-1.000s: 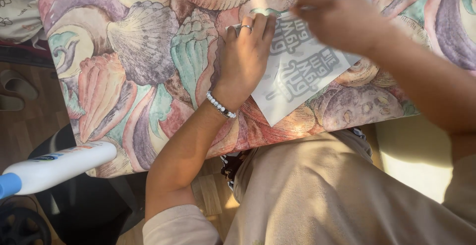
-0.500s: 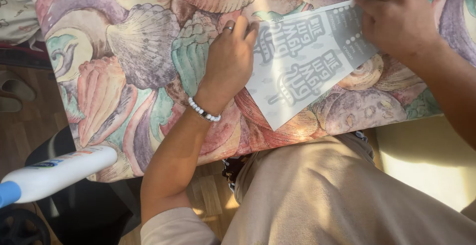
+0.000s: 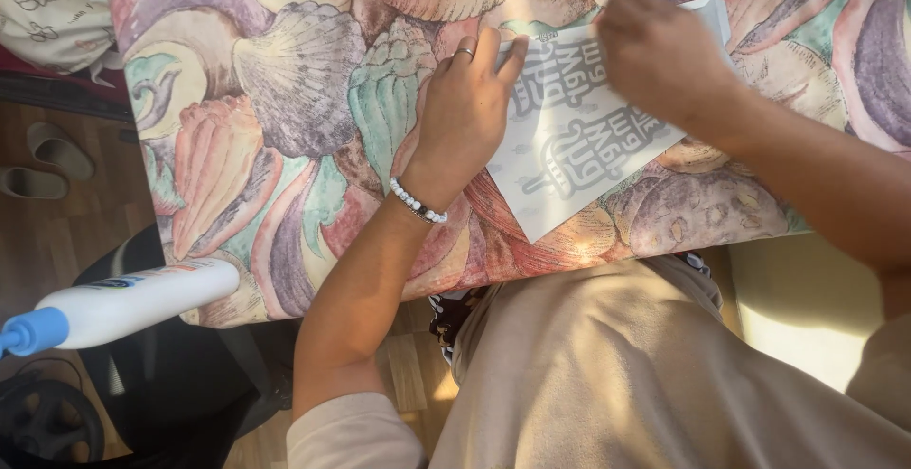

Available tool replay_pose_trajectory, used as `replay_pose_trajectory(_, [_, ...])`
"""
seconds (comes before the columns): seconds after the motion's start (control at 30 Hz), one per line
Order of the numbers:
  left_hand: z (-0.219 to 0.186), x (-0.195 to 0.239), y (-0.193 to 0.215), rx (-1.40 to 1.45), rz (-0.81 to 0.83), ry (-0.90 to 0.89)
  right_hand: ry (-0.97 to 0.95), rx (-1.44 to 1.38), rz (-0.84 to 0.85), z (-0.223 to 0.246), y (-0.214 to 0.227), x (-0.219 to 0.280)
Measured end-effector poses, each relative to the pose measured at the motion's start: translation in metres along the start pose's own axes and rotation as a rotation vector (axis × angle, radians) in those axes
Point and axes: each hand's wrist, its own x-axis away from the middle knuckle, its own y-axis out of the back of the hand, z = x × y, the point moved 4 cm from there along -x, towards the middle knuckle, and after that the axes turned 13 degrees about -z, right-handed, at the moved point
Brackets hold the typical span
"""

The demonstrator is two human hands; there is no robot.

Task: Peeling stickers from a backing sheet and organizing the sheets on a table.

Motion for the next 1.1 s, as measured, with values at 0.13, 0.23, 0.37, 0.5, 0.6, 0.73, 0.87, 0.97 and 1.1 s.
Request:
replay_pose_trajectory(0.13, [0.002,-0.002,0.0,0.063,-0.012,0.008,0.006,0.282,-0.023,-0.06,-0.002,0.06])
replay_pose_trajectory(0.23, [0.0,-0.004,-0.001,0.089,-0.016,-0.001,0.006,0.437,-0.041,-0.059,0.003,0.063])
replay_pose_trajectory(0.37, [-0.004,-0.002,-0.007,-0.042,-0.028,-0.054,0.019,0.174,0.025,-0.005,-0.007,0.006])
replay_pose_trajectory(0.5, [-0.004,0.003,-0.01,-0.11,-0.004,-0.072,0.268,0.284,-0.038,0.04,-0.03,-0.024])
replay_pose_trajectory(0.6, [-0.005,0.001,-0.007,-0.123,-0.039,-0.086,0.078,-0.059,-0.008,0.018,-0.018,-0.014])
replay_pose_trajectory(0.73, [0.003,-0.008,-0.006,-0.019,0.011,-0.064,0.007,0.154,-0.005,-0.039,0.006,0.029])
replay_pose_trajectory(0.87, [0.001,-0.037,-0.028,0.04,0.012,-0.075,0.009,0.262,-0.117,-0.062,0.006,0.054])
replay_pose_trajectory(0.97, [-0.006,-0.062,-0.055,0.19,0.041,-0.067,-0.011,0.295,-0.077,-0.061,0.006,0.047])
replay_pose_trajectory(1.1, [-0.009,-0.082,-0.082,0.284,0.439,0.103,-0.038,0.108,-0.206,-0.064,0.016,0.04])
